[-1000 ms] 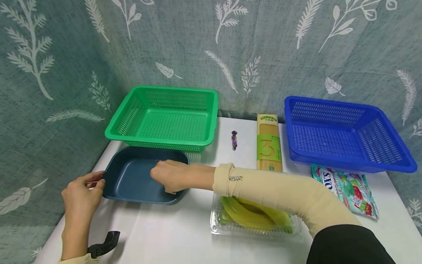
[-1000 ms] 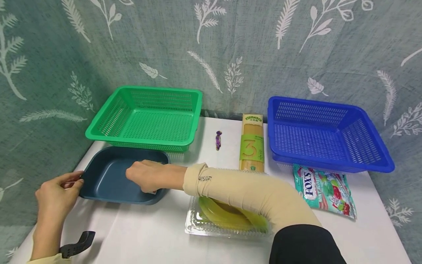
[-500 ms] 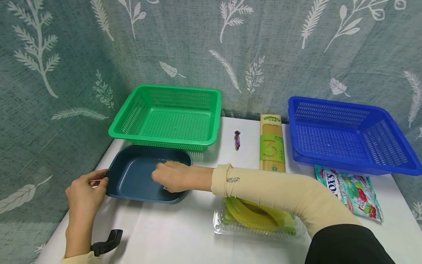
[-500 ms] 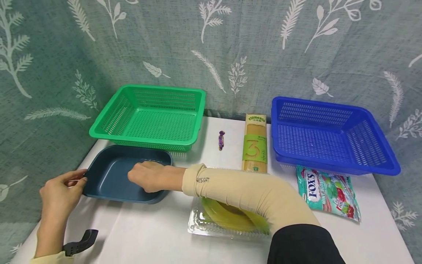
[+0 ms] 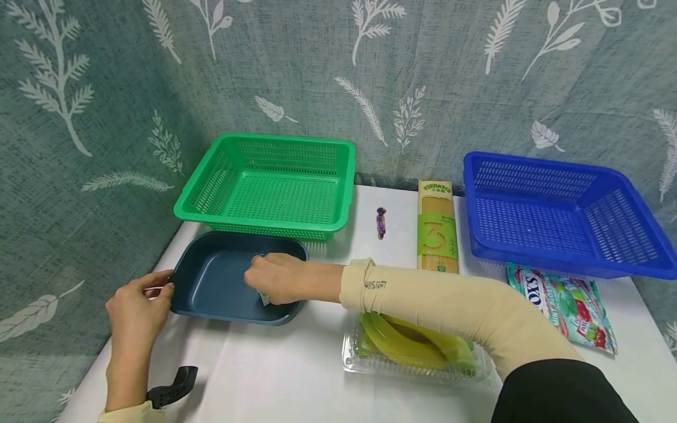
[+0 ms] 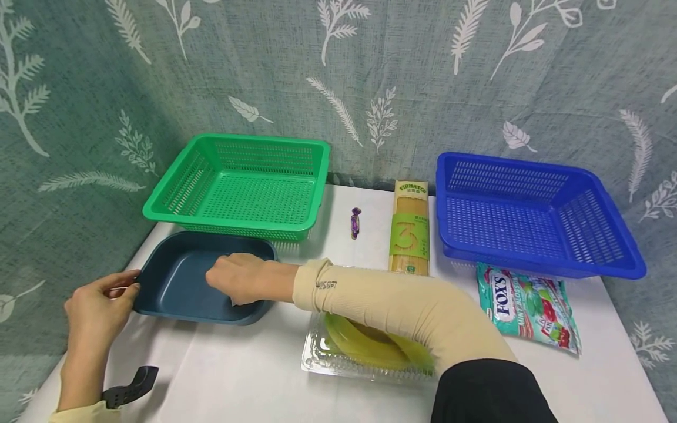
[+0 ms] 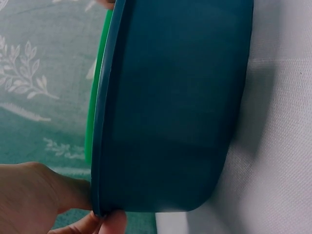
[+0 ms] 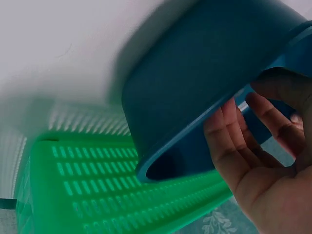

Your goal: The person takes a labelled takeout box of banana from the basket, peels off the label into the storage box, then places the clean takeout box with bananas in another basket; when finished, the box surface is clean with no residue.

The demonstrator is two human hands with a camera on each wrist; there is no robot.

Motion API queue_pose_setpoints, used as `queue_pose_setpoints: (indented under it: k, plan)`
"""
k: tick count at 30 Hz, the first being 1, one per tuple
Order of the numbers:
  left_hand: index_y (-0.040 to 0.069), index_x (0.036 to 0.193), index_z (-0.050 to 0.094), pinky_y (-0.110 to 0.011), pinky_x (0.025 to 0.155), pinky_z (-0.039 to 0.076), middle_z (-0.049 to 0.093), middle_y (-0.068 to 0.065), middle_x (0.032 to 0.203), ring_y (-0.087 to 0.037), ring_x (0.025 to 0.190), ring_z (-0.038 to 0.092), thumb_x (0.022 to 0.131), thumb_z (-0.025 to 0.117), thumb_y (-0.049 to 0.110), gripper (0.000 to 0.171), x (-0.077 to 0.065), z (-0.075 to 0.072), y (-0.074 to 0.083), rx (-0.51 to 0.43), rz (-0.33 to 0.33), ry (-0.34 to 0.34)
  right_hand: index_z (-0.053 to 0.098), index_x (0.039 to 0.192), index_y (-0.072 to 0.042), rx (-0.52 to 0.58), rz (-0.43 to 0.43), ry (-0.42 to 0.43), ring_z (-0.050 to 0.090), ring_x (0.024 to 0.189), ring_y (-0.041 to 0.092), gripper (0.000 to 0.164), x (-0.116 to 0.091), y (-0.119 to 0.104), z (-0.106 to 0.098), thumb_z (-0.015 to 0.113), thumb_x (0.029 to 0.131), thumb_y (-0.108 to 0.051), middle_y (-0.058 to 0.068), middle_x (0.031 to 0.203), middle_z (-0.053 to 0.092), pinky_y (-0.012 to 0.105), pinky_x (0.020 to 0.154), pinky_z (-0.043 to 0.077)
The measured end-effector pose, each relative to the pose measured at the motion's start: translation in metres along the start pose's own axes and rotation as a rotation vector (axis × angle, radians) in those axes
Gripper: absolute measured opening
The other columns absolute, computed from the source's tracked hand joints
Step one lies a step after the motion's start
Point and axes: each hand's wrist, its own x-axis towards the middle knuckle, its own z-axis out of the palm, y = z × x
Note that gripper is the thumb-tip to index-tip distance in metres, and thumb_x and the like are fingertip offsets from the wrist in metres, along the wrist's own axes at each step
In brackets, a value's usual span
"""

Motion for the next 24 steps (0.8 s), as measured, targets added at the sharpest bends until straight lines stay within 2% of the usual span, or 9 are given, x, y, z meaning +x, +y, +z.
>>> queue_pose_setpoints:
  k: [5,10,15,17,21,24]
  plan:
    - [-0.001,0.127,0.067,-0.038,0.067,0.042,0.064,-0.030,0.118,-0.046,0.112,0.055,0.096,0.059,0.004,0.032,0.000,0.000,0.002,0.008,-0.021,-0.019,0.070,0.106,-0.018,0.002,0.019,0.017,0.055,0.084,0.012,0.014,-0.007,0.004,-0.005,0.070,0.093,-0.013,0.000,0.104,0.060,0.023,0.067,0.046]
    - [0.000,0.129,0.066,-0.035,0.064,0.044,0.064,-0.028,0.120,-0.046,0.112,0.056,0.097,0.059,0.005,0.034,-0.001,0.000,0.001,0.019,-0.028,-0.023,0.069,0.098,-0.016,-0.010,0.000,0.069,0.055,0.081,0.012,0.014,-0.014,0.007,-0.011,0.069,0.088,-0.007,0.000,0.097,0.060,0.026,0.065,0.047]
    - [-0.002,0.126,0.067,-0.036,0.065,0.044,0.066,-0.027,0.116,-0.044,0.107,0.061,0.096,0.060,0.010,0.034,-0.003,-0.002,0.002,0.020,0.000,-0.002,0.065,0.091,-0.016,0.040,0.006,0.072,0.045,0.074,0.012,0.016,-0.024,0.008,-0.017,0.064,0.087,-0.001,-0.002,0.092,0.057,0.025,0.059,0.040]
    - [-0.002,0.126,0.067,-0.040,0.069,0.044,0.065,-0.028,0.118,-0.044,0.107,0.061,0.095,0.059,0.012,0.035,-0.004,-0.002,0.003,0.022,0.005,0.012,0.065,0.093,-0.016,0.075,0.008,0.066,0.042,0.073,0.012,0.016,-0.030,0.008,-0.019,0.062,0.089,-0.001,-0.002,0.091,0.055,0.024,0.058,0.037]
    - [-0.004,0.126,0.066,-0.055,0.083,0.039,0.061,-0.030,0.119,-0.047,0.109,0.057,0.095,0.059,0.015,0.038,-0.005,-0.003,0.005,0.018,0.030,0.058,0.069,0.102,-0.015,0.130,0.009,0.087,0.045,0.073,0.011,0.016,-0.045,0.010,-0.023,0.062,0.092,-0.004,-0.003,0.093,0.055,0.022,0.058,0.037]
    - [-0.004,0.122,0.069,-0.057,0.090,0.035,0.062,-0.028,0.116,-0.046,0.106,0.057,0.093,0.061,0.015,0.035,-0.008,-0.003,0.008,-0.018,0.084,0.137,0.069,0.105,-0.014,0.152,0.009,0.114,0.048,0.075,0.011,0.017,-0.057,0.011,-0.026,0.063,0.093,-0.006,-0.003,0.092,0.055,0.021,0.057,0.037]
